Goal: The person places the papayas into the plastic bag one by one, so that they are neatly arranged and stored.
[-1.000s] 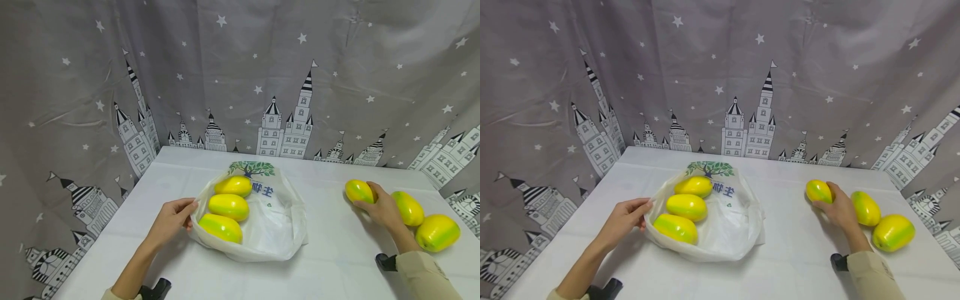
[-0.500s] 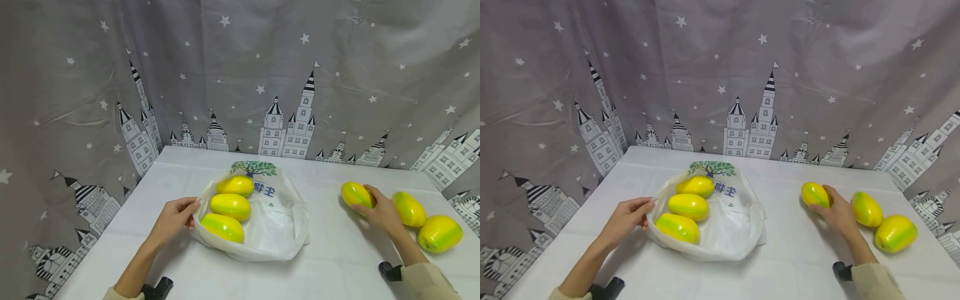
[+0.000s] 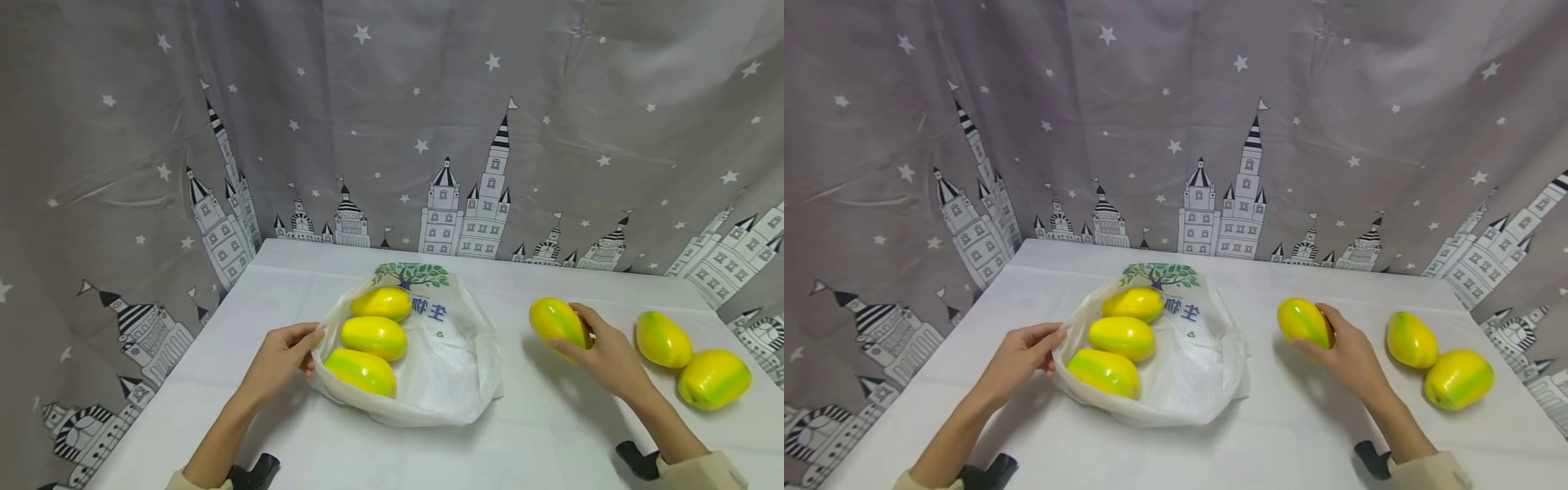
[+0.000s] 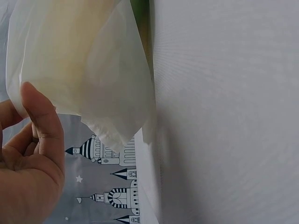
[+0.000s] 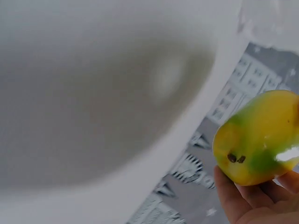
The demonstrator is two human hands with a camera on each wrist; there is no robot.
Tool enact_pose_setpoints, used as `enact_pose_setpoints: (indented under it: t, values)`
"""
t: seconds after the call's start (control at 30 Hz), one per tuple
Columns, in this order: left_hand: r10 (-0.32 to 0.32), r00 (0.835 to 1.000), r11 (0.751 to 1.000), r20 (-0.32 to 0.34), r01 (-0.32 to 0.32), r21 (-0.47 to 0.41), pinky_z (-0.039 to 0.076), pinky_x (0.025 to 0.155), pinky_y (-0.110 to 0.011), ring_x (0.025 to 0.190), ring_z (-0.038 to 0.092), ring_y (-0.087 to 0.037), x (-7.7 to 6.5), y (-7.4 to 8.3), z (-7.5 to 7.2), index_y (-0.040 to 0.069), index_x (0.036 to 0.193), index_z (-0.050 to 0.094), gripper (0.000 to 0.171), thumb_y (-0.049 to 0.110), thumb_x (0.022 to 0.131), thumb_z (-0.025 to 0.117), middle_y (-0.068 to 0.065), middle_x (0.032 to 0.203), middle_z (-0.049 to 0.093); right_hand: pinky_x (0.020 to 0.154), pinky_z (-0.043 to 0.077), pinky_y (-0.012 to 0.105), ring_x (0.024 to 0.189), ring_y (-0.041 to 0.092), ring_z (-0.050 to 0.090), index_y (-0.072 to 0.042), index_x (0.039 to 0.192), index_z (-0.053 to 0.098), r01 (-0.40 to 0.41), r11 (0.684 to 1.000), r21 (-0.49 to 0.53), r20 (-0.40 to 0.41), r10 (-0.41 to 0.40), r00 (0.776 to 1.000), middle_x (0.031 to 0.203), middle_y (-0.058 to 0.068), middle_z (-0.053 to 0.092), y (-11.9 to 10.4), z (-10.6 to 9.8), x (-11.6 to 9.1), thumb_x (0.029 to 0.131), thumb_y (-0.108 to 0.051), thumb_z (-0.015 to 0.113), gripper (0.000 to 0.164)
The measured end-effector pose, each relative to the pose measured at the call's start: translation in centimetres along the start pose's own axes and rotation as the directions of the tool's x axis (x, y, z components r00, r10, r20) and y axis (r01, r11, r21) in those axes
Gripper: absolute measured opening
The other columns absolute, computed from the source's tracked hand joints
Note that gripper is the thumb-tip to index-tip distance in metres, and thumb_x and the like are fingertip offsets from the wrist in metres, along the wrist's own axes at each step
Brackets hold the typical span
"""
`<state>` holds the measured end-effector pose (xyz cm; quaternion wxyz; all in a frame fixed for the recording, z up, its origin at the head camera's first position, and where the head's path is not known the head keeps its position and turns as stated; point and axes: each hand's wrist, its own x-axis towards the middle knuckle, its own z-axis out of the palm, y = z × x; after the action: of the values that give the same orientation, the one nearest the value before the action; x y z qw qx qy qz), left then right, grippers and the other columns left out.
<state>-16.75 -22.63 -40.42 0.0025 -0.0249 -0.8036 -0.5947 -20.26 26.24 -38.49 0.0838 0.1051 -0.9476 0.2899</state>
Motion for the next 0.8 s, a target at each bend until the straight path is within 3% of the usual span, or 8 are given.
enact_pose_setpoints:
  t: [0.23, 0.53, 0.8]
  values:
    - [0.009, 1.000, 1.000, 0.005, -0.009, -0.004, 0.054, 0.056, -0.026, 0.061, 0.057, -0.019, 0.0, 0.0, -0.1, -0.009, 0.127, 0.059, 0.037, 0.018, 0.102, 0.057, -0.014, 0.081, 0.062, 0.082, 0.054, 0.048, 0.100, 0.032, 0.060, -0.001, 0.142, 0.045, 0.088, 0.994, 0.067, -0.014, -0.087, 0.996, 0.125, 0.021, 0.059, -3.6, 0.5, -0.6, 0.089, -0.035, 0.075, 0.070]
    - [0.022, 1.000, 1.000, 0.008, -0.021, -0.005, 0.054, 0.056, -0.026, 0.060, 0.057, -0.018, -0.1, 0.0, -0.1, -0.010, 0.126, 0.059, 0.037, 0.018, 0.102, 0.057, -0.013, 0.081, 0.062, 0.080, 0.051, 0.042, 0.095, 0.019, 0.056, -0.010, 0.141, 0.048, 0.145, 0.988, 0.053, 0.043, -0.147, 0.988, 0.122, 0.006, 0.062, -8.6, 0.3, -1.4, 0.087, -0.042, 0.075, 0.069]
    - [0.020, 1.000, 1.000, 0.014, -0.020, -0.008, 0.054, 0.055, -0.027, 0.060, 0.057, -0.019, -0.1, -0.1, -0.1, -0.009, 0.127, 0.059, 0.038, 0.018, 0.102, 0.057, -0.014, 0.082, 0.062, 0.090, 0.052, 0.048, 0.109, 0.023, 0.056, -0.008, 0.139, 0.049, 0.212, 0.970, 0.115, 0.036, -0.218, 0.975, 0.130, 0.007, 0.057, -11.5, 1.4, -1.0, 0.084, -0.036, 0.079, 0.069]
